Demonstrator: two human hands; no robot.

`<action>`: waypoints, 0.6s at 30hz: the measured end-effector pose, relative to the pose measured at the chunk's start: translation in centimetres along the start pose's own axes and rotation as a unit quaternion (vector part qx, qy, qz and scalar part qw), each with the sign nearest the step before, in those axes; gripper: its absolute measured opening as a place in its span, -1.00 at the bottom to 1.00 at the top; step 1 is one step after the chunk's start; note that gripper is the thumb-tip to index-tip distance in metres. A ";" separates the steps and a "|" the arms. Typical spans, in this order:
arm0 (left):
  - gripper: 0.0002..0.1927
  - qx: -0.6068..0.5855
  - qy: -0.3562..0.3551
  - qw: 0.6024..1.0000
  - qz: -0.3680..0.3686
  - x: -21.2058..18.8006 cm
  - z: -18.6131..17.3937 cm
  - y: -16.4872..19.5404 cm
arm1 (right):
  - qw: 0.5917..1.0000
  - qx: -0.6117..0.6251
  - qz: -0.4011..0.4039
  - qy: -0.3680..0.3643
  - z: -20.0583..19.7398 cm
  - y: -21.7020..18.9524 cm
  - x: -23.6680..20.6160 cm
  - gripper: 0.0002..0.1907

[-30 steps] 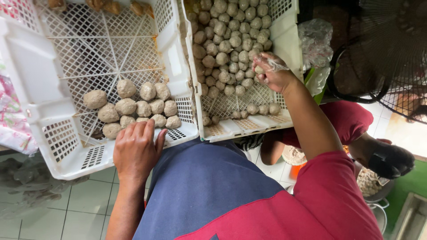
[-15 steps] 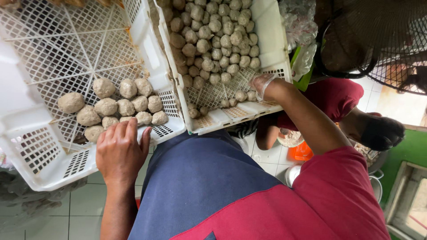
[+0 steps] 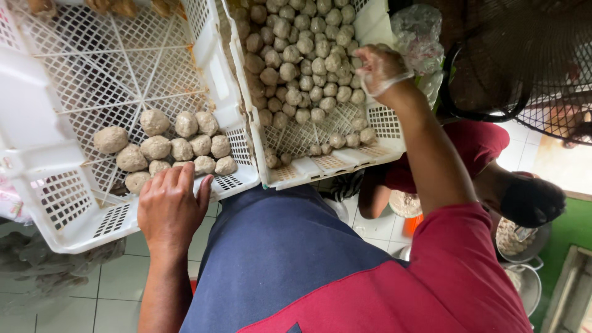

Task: The person sorts round meatballs between two plastic crates, picking smaller balls from the full crate and placing them into the adjacent crate while holding the crate edge with the other hand. Near the end they pick up a squeeze bottle and reach for a plastic bag on the table.

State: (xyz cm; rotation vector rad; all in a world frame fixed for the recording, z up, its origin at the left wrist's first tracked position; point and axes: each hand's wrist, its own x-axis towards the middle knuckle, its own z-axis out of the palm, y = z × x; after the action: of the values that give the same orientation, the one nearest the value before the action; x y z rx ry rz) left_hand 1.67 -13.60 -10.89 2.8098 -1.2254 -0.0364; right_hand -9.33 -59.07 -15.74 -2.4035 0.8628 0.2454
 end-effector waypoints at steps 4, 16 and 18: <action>-0.58 0.006 0.026 1.000 0.003 -0.5 -0.2 0.3 | 0.998 0.056 -0.027 0.004 4.0 -2.7 2.4 -0.63; -0.58 -0.002 0.027 1.000 -0.008 0.2 -0.1 -0.4 | 0.988 0.081 -0.117 0.062 2.9 2.3 11.1 -0.57; -0.57 0.000 0.030 1.000 -0.006 0.3 -0.2 -0.5 | 0.990 0.094 -0.092 0.043 2.5 2.2 10.6 -0.54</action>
State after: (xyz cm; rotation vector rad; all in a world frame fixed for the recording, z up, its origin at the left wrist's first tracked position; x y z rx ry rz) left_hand 2.26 -13.51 -10.76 2.7953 -1.1967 0.0461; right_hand -2.47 -64.60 -22.48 -2.3109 0.6636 -0.0122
